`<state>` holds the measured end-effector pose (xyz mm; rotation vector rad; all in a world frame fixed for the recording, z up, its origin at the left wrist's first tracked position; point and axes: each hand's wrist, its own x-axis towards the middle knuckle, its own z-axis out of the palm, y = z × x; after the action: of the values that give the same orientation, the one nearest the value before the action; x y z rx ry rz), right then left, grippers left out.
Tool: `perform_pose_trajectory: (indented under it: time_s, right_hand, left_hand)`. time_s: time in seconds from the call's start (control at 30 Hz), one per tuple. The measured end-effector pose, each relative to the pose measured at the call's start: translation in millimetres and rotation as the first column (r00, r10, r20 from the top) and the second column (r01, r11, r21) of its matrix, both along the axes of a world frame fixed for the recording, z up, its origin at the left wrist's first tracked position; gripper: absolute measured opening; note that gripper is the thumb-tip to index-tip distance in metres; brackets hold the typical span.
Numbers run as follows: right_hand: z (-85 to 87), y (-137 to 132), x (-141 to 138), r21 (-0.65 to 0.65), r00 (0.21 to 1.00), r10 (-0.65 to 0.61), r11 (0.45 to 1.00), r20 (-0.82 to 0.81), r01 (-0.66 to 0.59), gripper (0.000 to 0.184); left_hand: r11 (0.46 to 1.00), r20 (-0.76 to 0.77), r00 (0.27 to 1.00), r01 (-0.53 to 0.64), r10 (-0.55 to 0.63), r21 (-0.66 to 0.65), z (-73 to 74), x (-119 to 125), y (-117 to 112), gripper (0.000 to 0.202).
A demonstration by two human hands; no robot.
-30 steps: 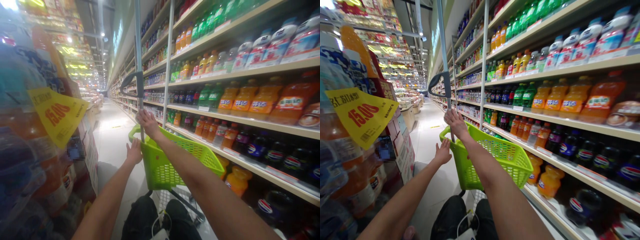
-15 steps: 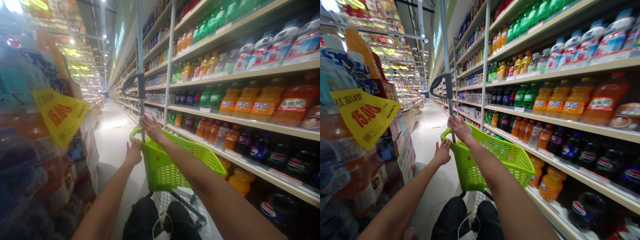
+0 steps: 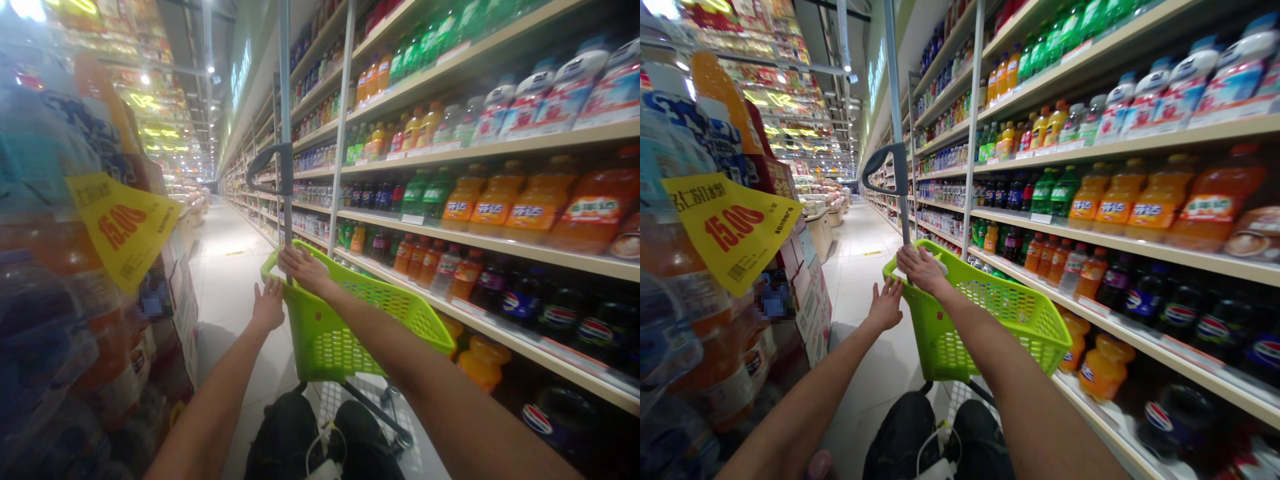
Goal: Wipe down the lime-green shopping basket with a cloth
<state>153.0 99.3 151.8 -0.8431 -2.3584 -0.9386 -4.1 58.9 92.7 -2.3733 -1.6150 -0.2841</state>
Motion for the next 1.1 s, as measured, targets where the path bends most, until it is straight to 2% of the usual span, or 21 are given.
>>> perform_pose_trajectory:
  time_s: [0.17,0.23,0.27,0.33,0.47,0.63,0.8,0.9,0.93,1.0,1.07,1.1]
  right_hand:
    - [37.4,3.2,-4.7,0.057,0.992,-0.079,0.995,-0.103,0.086,0.043]
    - [38.0,2.0,-7.1,0.051,0.988,-0.095,0.994,-0.121,0.102,0.042]
    - [33.0,1.0,-7.9,0.042,0.988,-0.097,0.994,-0.121,0.103,0.042]
    - [13.2,-1.4,-9.0,0.021,0.989,-0.096,0.995,-0.116,0.099,0.042]
    - [-46.9,-5.2,-10.1,-0.019,0.986,-0.102,0.995,-0.129,0.101,0.04]
    - [-115.1,-13.6,-11.9,-0.078,0.971,-0.139,0.989,-0.194,0.126,0.04]
    - [-163.9,-28.4,-10.1,-0.187,0.971,-0.162,0.974,-0.176,0.129,0.04]
    - [-185.9,-36.6,-9.4,-0.3,0.963,-0.211,0.941,-0.169,0.154,0.039]
    - [-190.2,-38.8,-10.2,-0.338,0.952,-0.238,0.927,-0.193,0.164,0.04]
    - [-192.4,-42.2,-14.3,-0.404,0.903,-0.295,0.902,-0.312,0.155,0.042]
    - [-185.8,-44.5,-21.3,-0.434,0.795,-0.311,0.898,-0.521,0.066,0.043]
    - [-180.0,-45.6,-25.4,-0.434,0.707,-0.304,0.901,-0.639,-0.005,0.043]
  left_hand:
    - [1.0,-0.006,1.0,0.0,0.0,0.008,-1.4,-0.5,-1.0,0.074]
    - [1.0,-0.014,1.0,0.001,-0.001,0.015,-3.1,-1.2,-0.3,0.074]
    - [1.0,-0.018,1.0,0.002,-0.002,0.021,-4.6,-1.9,0.2,0.074]
    - [0.999,-0.021,1.0,0.002,-0.001,0.038,-8.9,-4.0,1.3,0.074]
    - [0.998,-0.011,1.0,-0.028,0.028,0.063,-21.7,-10.6,0.9,0.075]
    - [0.998,0.022,0.998,-0.062,0.062,0.0,-37.8,-11.3,-6.3,0.078]
    - [0.995,0.09,0.993,-0.067,0.074,-0.075,-58.6,1.5,-15.5,0.077]
    - [0.982,0.215,0.973,-0.047,0.087,-0.184,-78.0,6.7,-19.7,0.075]
    - [0.966,0.326,0.938,-0.031,0.117,-0.257,-84.9,7.5,-20.9,0.075]
    - [0.896,0.58,0.779,0.053,0.239,-0.44,-97.6,8.6,-24.1,0.071]
    - [0.794,0.715,0.586,0.189,0.381,-0.578,-106.6,10.4,-29.2,0.057]
    - [0.748,0.729,0.539,0.247,0.422,-0.616,-109.3,12.1,-32.5,0.047]
